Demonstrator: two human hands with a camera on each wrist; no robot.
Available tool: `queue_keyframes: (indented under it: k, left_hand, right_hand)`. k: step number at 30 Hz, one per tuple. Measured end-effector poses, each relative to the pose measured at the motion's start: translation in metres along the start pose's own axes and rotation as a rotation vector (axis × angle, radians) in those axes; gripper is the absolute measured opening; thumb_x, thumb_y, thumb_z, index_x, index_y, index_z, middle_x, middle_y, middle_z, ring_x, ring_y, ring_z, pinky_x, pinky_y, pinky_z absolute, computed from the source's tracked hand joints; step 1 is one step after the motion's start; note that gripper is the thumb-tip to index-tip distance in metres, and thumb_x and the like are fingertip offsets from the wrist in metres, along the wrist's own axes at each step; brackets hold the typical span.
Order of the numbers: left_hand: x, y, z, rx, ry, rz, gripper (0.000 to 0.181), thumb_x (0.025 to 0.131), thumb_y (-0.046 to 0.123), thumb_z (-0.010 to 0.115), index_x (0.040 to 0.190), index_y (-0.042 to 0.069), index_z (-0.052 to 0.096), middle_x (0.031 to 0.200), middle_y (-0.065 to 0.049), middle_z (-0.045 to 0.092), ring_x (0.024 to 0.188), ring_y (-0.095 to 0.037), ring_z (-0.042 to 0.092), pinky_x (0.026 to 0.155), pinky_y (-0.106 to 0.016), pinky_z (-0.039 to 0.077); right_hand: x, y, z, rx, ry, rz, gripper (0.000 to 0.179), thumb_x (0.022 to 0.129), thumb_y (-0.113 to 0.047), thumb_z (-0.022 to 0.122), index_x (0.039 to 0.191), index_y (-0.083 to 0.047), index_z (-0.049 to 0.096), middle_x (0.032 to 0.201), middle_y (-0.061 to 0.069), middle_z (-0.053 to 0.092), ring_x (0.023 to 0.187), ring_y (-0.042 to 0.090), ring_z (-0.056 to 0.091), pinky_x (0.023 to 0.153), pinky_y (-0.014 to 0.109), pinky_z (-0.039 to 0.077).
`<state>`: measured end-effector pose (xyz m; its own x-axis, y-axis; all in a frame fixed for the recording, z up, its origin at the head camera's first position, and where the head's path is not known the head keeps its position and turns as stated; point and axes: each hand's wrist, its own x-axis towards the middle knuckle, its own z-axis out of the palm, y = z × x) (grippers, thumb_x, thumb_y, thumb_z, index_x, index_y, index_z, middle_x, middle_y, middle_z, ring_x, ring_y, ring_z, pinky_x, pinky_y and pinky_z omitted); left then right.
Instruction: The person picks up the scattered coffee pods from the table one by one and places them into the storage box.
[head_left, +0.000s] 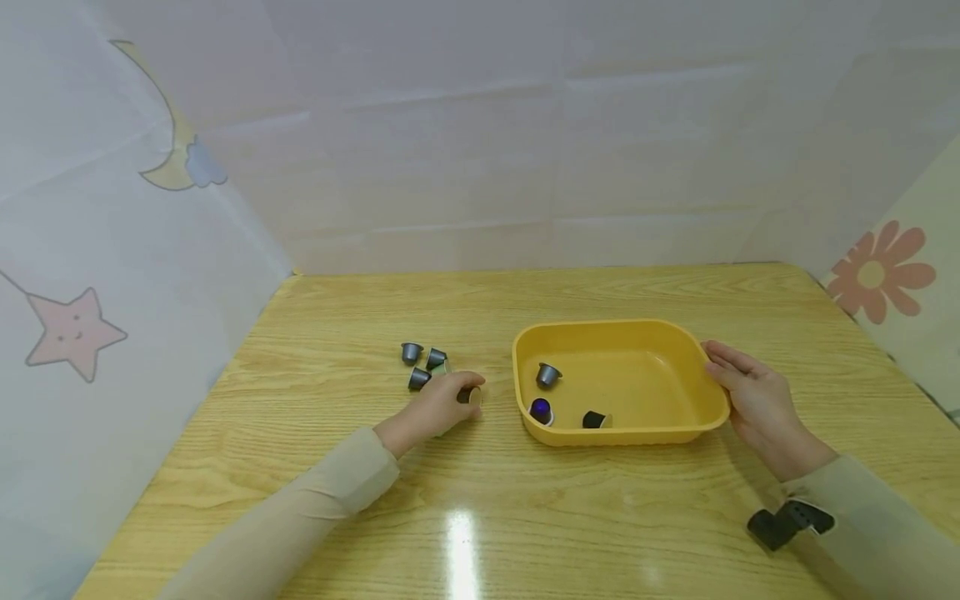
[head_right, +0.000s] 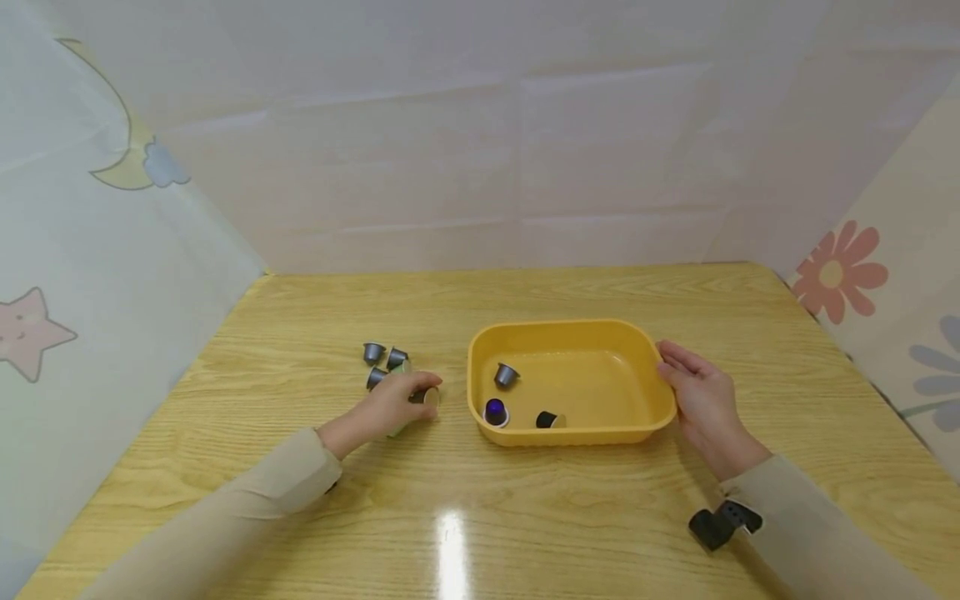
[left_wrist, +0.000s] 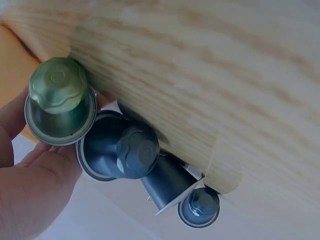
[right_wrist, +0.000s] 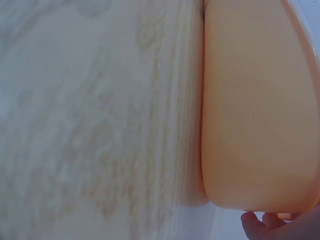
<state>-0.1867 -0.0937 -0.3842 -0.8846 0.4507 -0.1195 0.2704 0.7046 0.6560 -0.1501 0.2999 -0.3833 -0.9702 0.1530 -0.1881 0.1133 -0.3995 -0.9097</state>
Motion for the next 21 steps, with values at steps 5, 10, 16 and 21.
queue_keyframes:
  k: [5, 10, 16, 21]
  left_hand:
    - [0.001, 0.002, -0.004, -0.03, 0.018, 0.011, 0.042, 0.088, 0.008, 0.072, 0.127, -0.004, 0.06, 0.128, -0.017, 0.06, 0.12, -0.031, 0.055, 0.1, -0.042, 0.045]
    - [0.0, 0.007, -0.009, -0.082, 0.043, 0.023, 0.042, 0.089, 0.011, 0.072, 0.127, -0.004, 0.06, 0.128, -0.016, 0.061, 0.119, -0.03, 0.056, 0.099, -0.041, 0.047]
    - [-0.002, 0.018, -0.015, -0.169, 0.105, 0.045, 0.042, 0.092, 0.012, 0.069, 0.128, -0.006, 0.059, 0.125, -0.015, 0.062, 0.113, -0.028, 0.06, 0.094, -0.038, 0.05]
    - [-0.002, 0.027, -0.017, -0.196, 0.128, 0.056, 0.043, 0.092, 0.016, 0.069, 0.13, -0.003, 0.059, 0.123, -0.012, 0.063, 0.11, -0.025, 0.061, 0.091, -0.034, 0.052]
  right_hand:
    - [0.0, 0.0, 0.0, -0.01, 0.005, 0.001, 0.022, 0.092, -0.005, 0.066, 0.096, -0.025, 0.076, 0.095, -0.019, 0.068, 0.086, -0.007, 0.063, 0.073, 0.013, 0.053]
    - [0.0, 0.0, -0.001, -0.002, 0.004, 0.006, 0.024, 0.092, -0.004, 0.065, 0.093, -0.025, 0.076, 0.094, -0.019, 0.069, 0.084, -0.006, 0.064, 0.073, 0.013, 0.053]
    - [0.001, 0.0, 0.0, 0.011, 0.0, 0.009, 0.028, 0.093, -0.002, 0.063, 0.089, -0.026, 0.076, 0.093, -0.017, 0.069, 0.083, -0.005, 0.064, 0.073, 0.013, 0.053]
    - [0.001, 0.0, 0.0, 0.012, 0.001, 0.009, 0.028, 0.094, -0.001, 0.062, 0.09, -0.026, 0.076, 0.093, -0.018, 0.069, 0.083, -0.006, 0.064, 0.073, 0.013, 0.053]
